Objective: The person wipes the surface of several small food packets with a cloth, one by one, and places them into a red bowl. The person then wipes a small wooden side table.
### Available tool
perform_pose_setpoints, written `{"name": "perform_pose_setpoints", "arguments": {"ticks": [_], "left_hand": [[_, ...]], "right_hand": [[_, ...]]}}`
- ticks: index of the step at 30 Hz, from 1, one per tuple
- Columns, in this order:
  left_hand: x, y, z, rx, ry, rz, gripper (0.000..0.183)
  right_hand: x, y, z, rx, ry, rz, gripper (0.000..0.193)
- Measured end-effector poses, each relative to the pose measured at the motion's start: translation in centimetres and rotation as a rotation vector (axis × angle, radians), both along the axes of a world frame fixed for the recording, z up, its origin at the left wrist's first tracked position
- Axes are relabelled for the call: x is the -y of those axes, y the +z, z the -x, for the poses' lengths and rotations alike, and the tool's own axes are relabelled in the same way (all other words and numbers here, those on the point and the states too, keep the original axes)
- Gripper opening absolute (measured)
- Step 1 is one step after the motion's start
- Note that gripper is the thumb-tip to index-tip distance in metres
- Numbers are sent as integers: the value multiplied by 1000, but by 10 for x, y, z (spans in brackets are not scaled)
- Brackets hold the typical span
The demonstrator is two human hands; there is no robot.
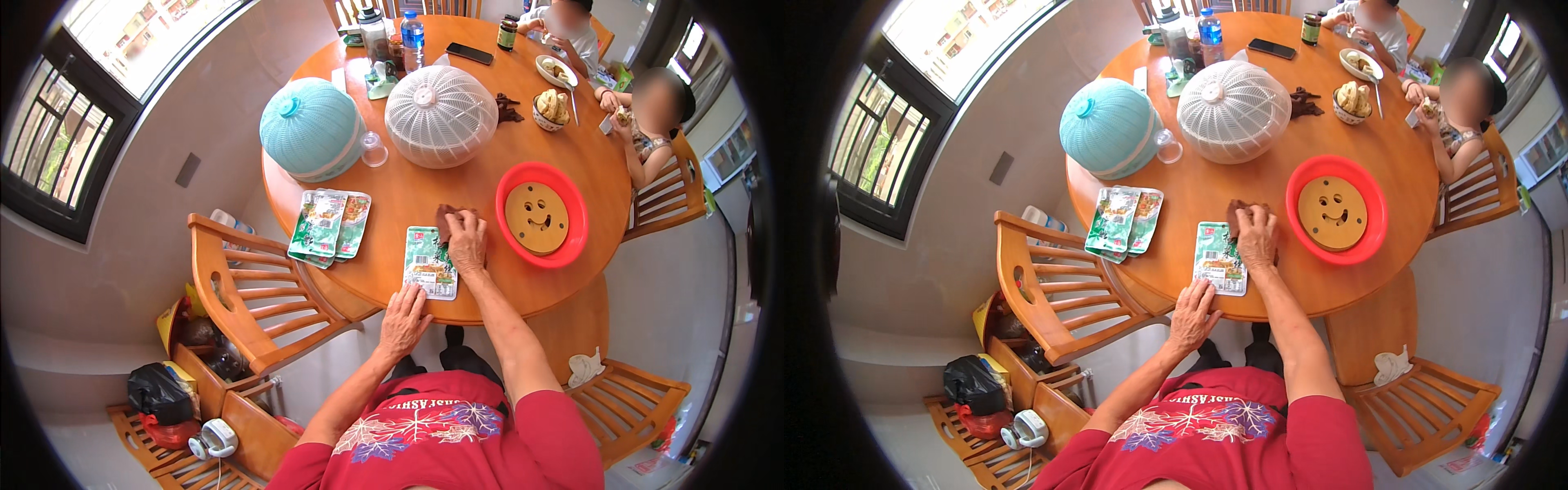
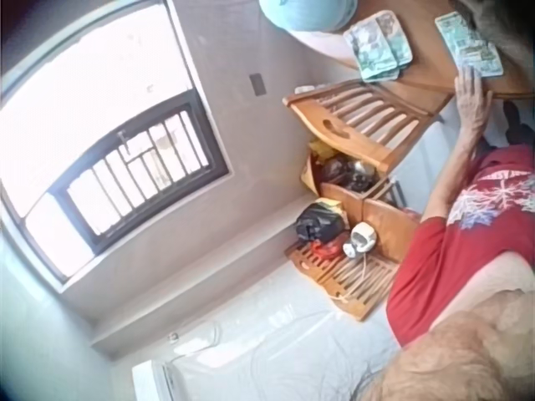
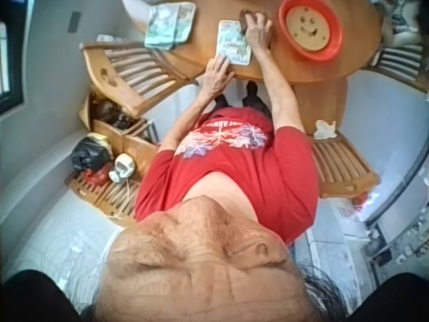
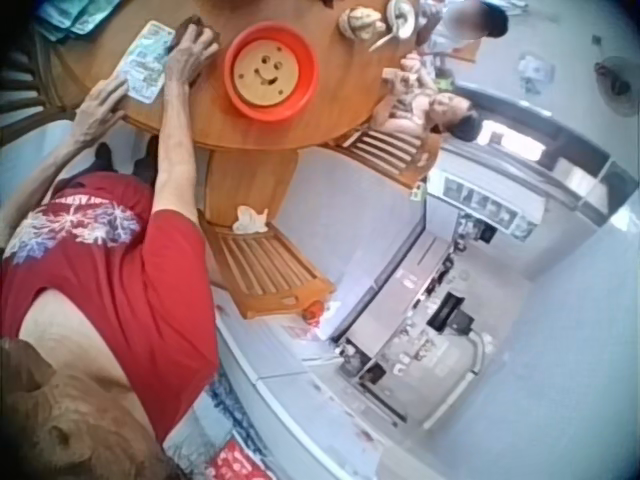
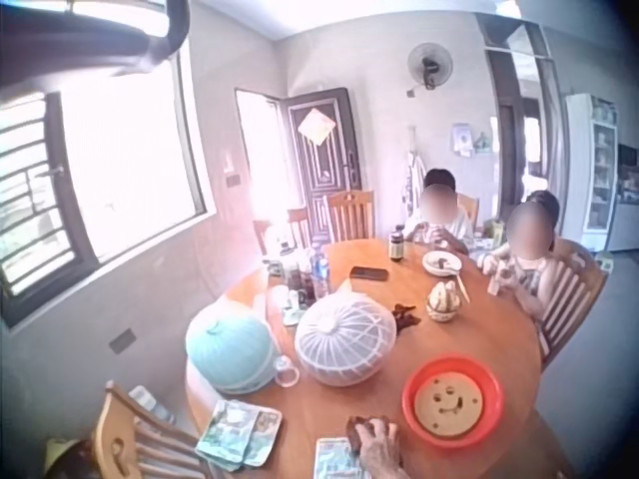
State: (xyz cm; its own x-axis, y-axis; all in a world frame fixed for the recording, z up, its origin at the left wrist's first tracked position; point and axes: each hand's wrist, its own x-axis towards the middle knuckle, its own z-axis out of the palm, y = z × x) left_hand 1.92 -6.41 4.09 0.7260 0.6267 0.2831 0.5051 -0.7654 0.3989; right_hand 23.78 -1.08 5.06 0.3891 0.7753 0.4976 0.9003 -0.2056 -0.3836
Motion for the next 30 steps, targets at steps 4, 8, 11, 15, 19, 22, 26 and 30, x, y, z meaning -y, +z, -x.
{"name": "perform_pose_setpoints", "arguments": {"ticks": [4, 8, 11, 15, 19, 22, 26, 30], "left_hand": [[0, -1, -2, -16, 24, -10, 62], [0, -1, -2, 4, 10, -9, 61], [0, -4, 0, -47, 23, -47, 62], [-1, -3, 3, 2, -33, 39, 64], [-2, -10, 3, 39, -21, 23, 64], [1, -10, 2, 77, -6, 16, 61], [-1, -10, 2, 60, 0, -9, 65], [0, -5, 3, 25, 5, -27, 64]], "right_hand": [[38, -2, 14, 63, 179, -60, 35], [93, 8, 34, 2, 367, 101, 40], [123, 18, 38, -15, 546, 178, 39], [125, 29, 31, -296, 767, 309, 33], [75, 39, 39, -300, 626, 110, 31], [54, 14, 52, -21, 640, 108, 28], [22, 16, 48, 54, 579, 85, 25], [-9, 8, 26, 15, 342, 58, 24]]}}
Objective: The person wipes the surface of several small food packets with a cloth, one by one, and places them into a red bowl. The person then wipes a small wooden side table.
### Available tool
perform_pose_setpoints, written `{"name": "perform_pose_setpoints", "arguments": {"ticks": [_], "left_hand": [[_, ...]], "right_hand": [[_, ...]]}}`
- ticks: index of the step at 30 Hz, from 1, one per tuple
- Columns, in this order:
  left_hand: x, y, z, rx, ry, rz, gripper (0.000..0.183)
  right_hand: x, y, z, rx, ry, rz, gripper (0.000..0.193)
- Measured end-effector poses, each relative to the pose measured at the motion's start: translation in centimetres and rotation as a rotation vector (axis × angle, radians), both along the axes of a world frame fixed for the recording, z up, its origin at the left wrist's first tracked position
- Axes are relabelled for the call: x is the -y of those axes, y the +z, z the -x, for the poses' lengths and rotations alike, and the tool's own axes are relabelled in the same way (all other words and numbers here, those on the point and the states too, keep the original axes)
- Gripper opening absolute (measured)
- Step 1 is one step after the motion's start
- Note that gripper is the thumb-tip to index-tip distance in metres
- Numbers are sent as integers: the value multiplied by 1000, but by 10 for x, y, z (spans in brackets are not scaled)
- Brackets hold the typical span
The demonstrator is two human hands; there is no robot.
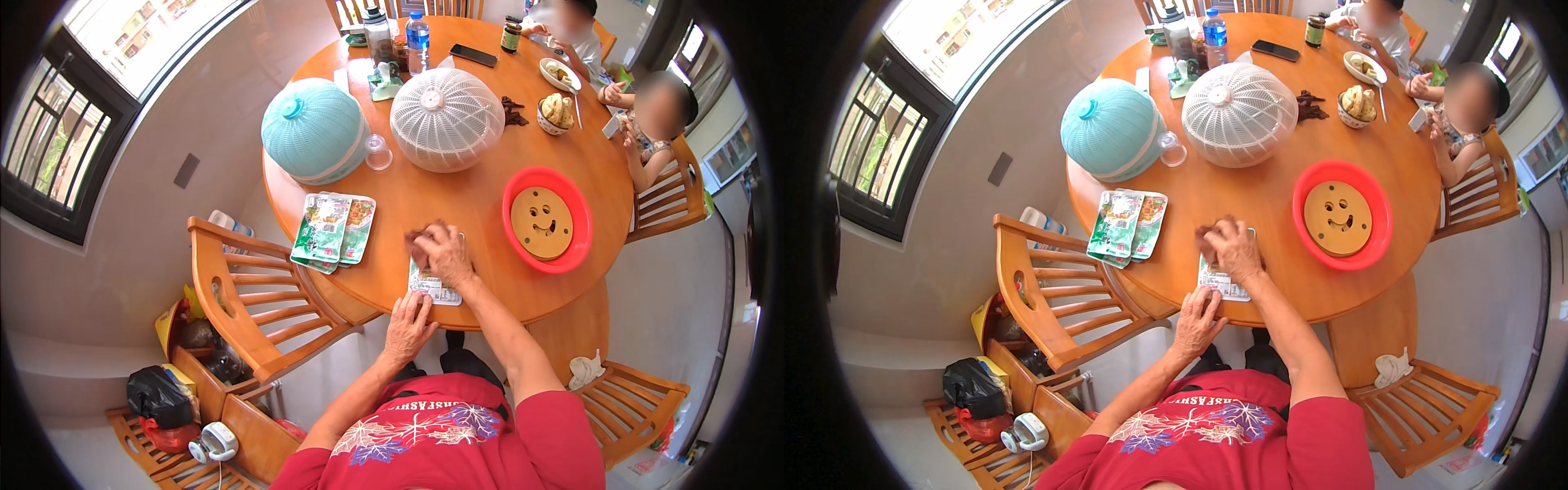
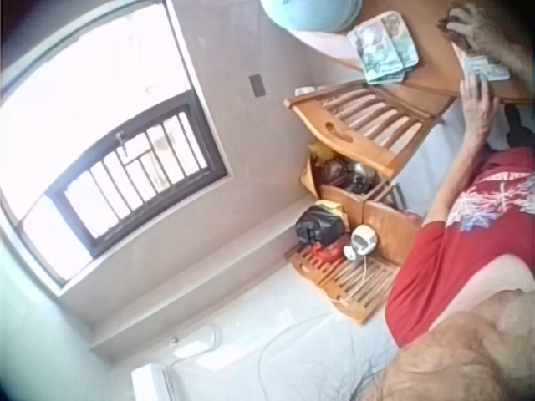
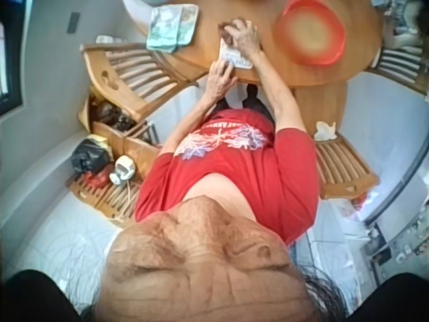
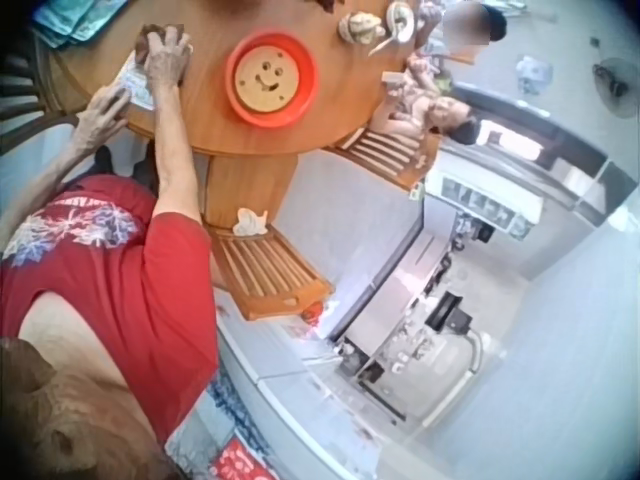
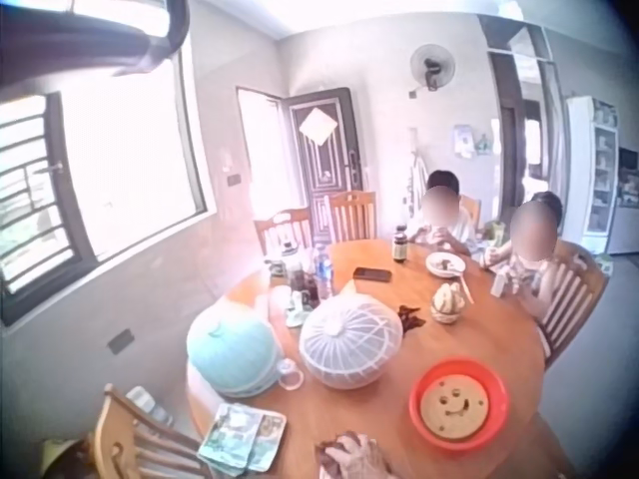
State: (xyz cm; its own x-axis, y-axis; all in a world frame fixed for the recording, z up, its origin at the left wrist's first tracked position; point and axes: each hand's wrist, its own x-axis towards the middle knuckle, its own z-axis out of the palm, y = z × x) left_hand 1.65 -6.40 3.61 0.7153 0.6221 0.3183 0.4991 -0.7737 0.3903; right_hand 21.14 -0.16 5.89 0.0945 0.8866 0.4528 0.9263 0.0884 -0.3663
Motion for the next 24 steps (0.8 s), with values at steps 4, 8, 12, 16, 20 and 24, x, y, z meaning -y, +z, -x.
{"name": "perform_pose_setpoints", "arguments": {"ticks": [4, 8, 12, 16, 20, 24], "left_hand": [[0, 9, -4, 47, -9, 78, 63], [-33, 24, -3, 253, 41, 442, 55], [-76, 32, -35, 563, 92, 650, 47], [-112, 25, -46, 139, 36, 489, 44], [-127, 62, -64, -130, 42, 614, 43], [-146, 17, -57, -228, -81, 363, 38]], "right_hand": [[-22, -33, -50, -294, -462, -82, 29], [-8, 5, -38, -309, -384, -155, 36], [22, -7, -9, -140, -118, -41, 32], [25, -13, -13, -118, -57, 1, 31], [41, -5, -18, -90, 103, 30, 30], [78, 15, 9, 28, 327, -56, 22]]}}
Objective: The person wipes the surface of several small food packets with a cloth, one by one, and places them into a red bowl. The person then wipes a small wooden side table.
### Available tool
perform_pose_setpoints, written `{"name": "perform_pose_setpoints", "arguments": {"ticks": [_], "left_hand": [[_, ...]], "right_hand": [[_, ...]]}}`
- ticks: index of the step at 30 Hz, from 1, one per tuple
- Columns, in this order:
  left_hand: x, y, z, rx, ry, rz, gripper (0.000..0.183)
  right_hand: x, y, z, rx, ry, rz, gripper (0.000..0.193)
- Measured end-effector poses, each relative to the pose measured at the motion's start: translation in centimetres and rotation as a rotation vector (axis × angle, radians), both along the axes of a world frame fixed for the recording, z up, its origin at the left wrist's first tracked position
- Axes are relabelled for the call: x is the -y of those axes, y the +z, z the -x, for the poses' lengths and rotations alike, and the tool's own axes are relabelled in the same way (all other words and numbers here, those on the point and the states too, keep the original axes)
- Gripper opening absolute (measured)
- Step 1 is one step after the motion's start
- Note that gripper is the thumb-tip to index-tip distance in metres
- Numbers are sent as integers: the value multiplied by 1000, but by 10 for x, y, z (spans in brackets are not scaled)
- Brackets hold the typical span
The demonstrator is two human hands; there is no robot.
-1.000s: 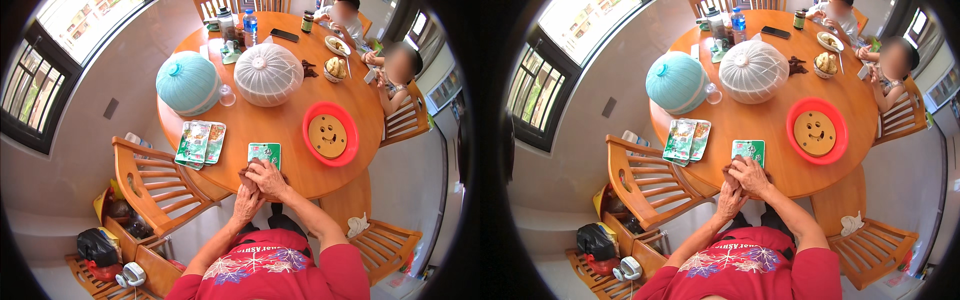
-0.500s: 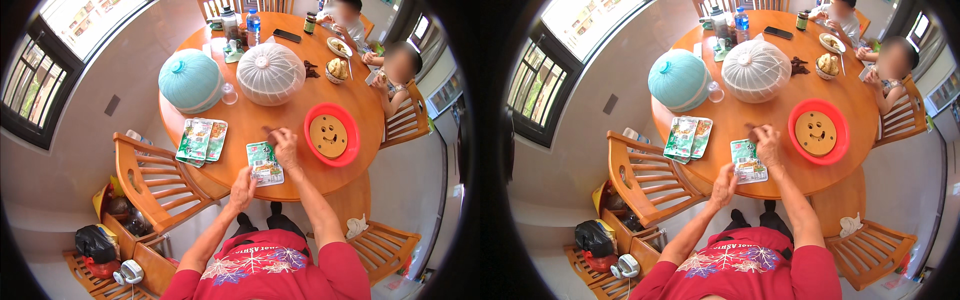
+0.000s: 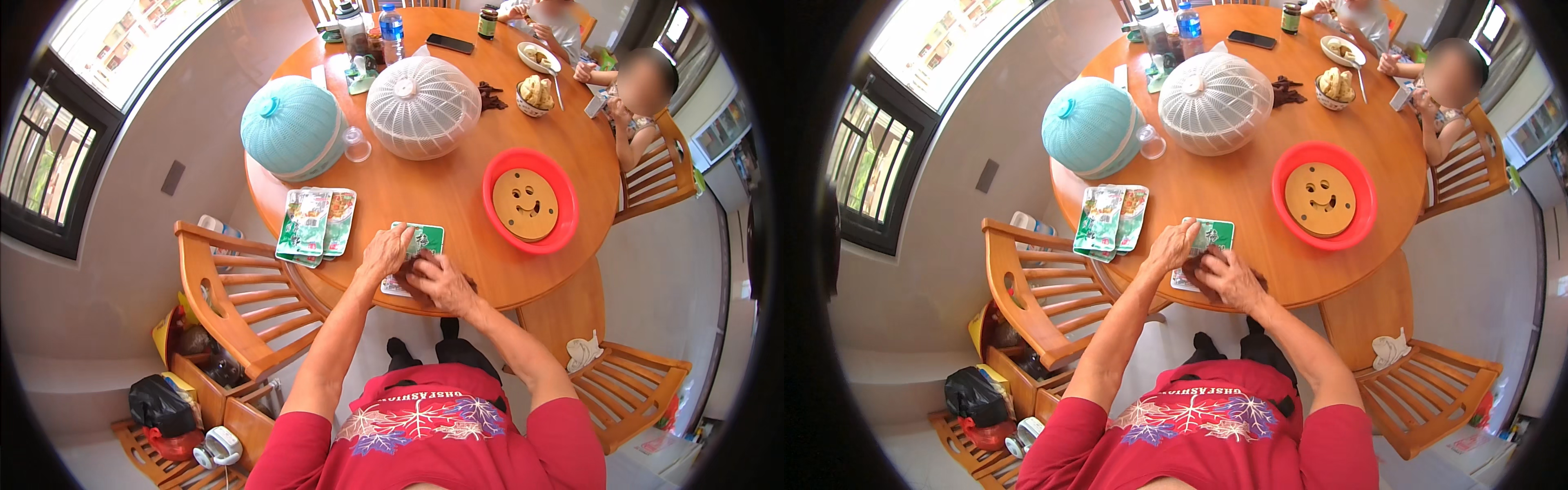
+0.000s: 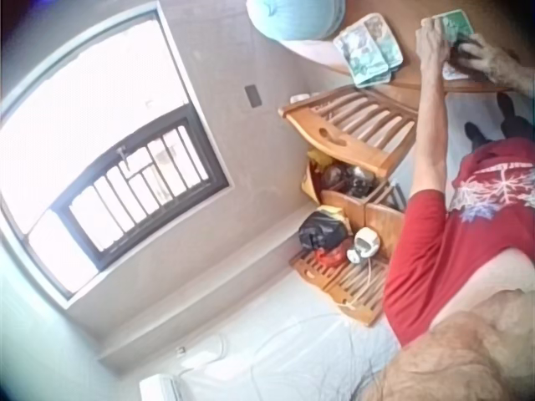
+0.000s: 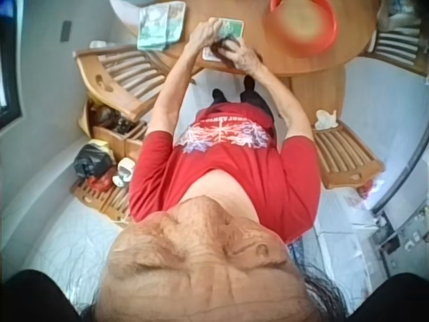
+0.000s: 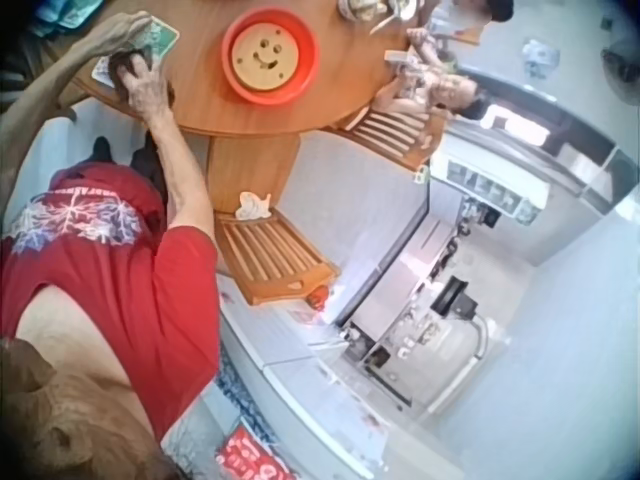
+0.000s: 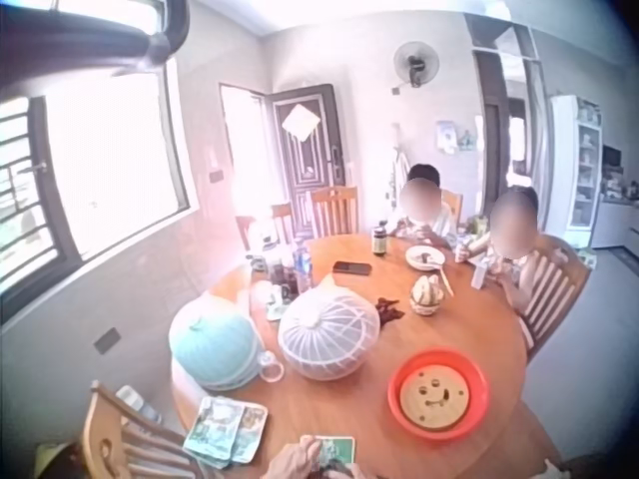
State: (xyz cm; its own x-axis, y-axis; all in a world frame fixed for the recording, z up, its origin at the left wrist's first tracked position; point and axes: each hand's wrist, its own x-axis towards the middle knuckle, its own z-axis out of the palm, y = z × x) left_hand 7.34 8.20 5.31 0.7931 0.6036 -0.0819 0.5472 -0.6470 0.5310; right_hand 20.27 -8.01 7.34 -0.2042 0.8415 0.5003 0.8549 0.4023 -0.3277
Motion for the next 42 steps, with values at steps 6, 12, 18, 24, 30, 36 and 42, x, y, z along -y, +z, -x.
{"name": "perform_pose_setpoints", "arguments": {"ticks": [6, 12, 18, 24, 30, 36, 42], "left_hand": [[-11, 19, -9, -60, -282, -173, 39], [-21, 19, -20, -208, -147, 90, 38], [-1, 38, -16, -236, -4, 107, 46], [37, 10, 6, -61, -31, -111, 58], [63, -14, 18, -27, 11, -241, 66], [66, -19, 19, 109, 59, -234, 77], [77, -25, 23, 300, 97, -347, 58]], "right_hand": [[15, 5, 12, 8, 15, 167, 25], [-28, -5, 58, 75, -251, 242, 29], [17, -7, 51, -5, 4, 195, 30], [38, 3, 13, -348, 211, 415, 27], [5, 0, 4, -213, -297, 183, 42], [-23, -20, -32, -39, -575, 67, 45], [-67, 0, -35, -256, -517, 60, 32]]}}
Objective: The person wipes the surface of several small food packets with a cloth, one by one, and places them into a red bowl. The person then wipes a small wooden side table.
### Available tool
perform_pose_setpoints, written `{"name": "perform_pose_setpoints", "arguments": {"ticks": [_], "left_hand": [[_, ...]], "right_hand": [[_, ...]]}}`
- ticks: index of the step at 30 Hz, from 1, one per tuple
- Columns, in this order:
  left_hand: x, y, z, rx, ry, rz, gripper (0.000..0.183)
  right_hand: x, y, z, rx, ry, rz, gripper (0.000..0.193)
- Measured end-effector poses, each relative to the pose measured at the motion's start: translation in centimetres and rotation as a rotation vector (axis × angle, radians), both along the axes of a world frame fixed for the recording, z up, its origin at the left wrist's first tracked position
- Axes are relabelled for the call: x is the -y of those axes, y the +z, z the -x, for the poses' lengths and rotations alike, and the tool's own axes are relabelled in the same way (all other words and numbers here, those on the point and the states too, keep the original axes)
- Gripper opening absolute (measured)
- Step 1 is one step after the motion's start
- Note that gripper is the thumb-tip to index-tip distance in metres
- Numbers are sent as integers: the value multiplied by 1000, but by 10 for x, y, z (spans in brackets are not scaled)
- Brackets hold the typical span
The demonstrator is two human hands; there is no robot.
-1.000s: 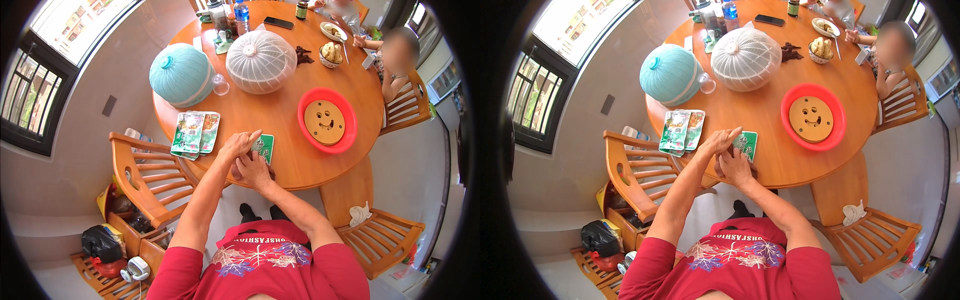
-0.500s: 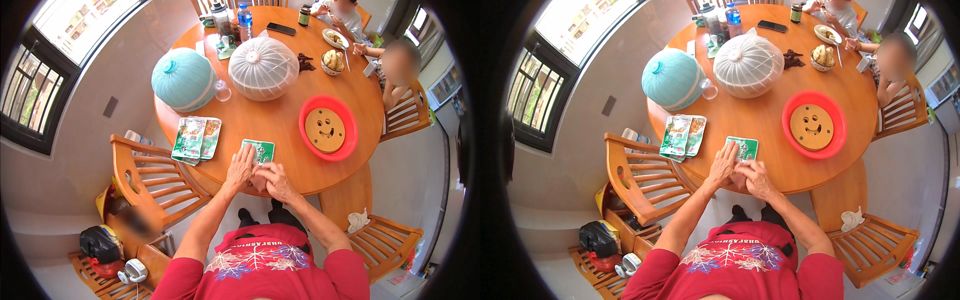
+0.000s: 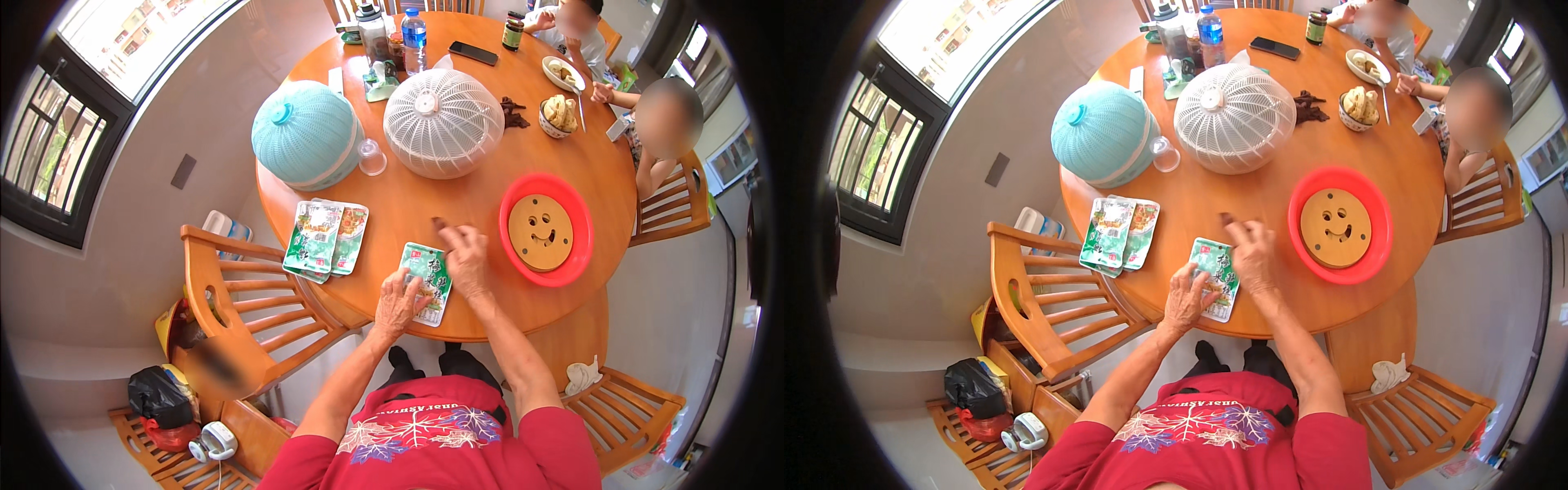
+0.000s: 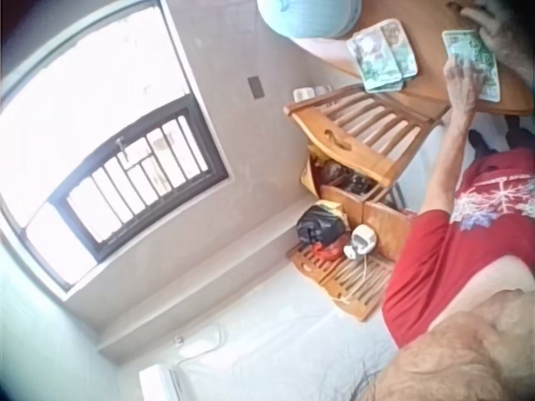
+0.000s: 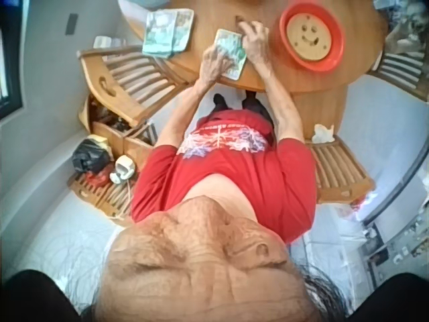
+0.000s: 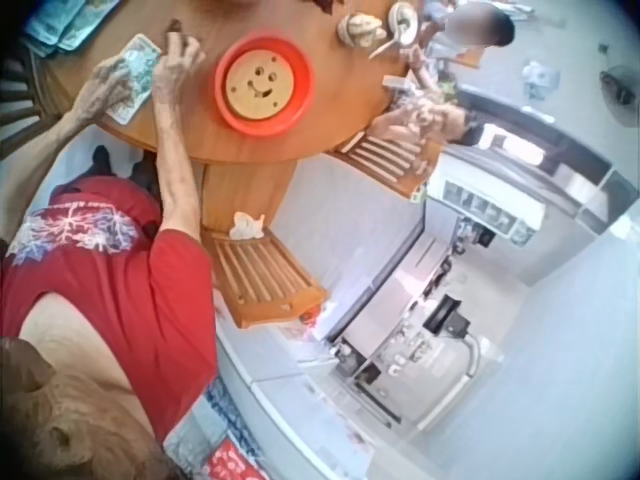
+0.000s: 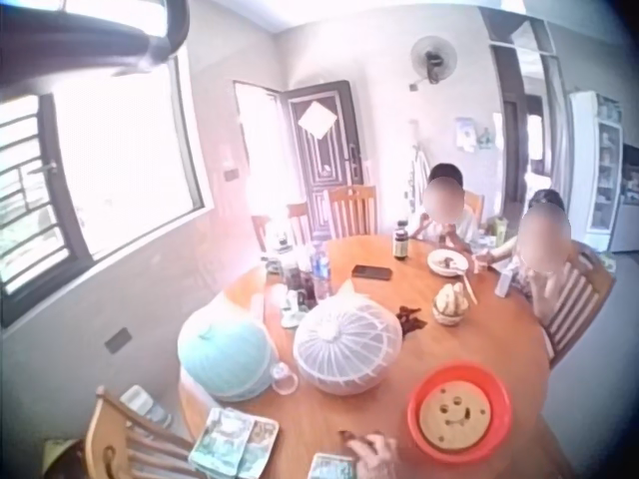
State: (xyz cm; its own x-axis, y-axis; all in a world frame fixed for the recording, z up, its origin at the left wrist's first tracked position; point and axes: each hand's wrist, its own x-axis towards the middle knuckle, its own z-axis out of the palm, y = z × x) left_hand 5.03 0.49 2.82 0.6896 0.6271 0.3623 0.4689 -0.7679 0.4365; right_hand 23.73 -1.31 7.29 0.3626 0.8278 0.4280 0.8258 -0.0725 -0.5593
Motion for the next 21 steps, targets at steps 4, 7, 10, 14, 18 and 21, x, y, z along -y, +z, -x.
{"name": "perform_pose_setpoints", "arguments": {"ticks": [4, 7, 10, 14, 18, 21], "left_hand": [[0, -2, 1, 18, 1, -81, 39], [-3, 4, 0, 48, 11, -116, 40], [-1, 10, 0, 50, 14, -52, 39], [0, 11, -4, 43, 11, -36, 39], [-1, 7, -2, 51, 37, -56, 38], [-2, 9, -3, 69, 37, -69, 32]], "right_hand": [[-10, -18, 35, 66, 411, -22, 24], [-25, -21, 26, 54, 306, 12, 26], [-40, -30, 2, 61, 29, 29, 30], [-48, -49, -23, -370, -232, -173, 32], [5, -24, 17, 46, 29, 7, 35], [36, -27, 38, 127, 23, 28, 39]]}}
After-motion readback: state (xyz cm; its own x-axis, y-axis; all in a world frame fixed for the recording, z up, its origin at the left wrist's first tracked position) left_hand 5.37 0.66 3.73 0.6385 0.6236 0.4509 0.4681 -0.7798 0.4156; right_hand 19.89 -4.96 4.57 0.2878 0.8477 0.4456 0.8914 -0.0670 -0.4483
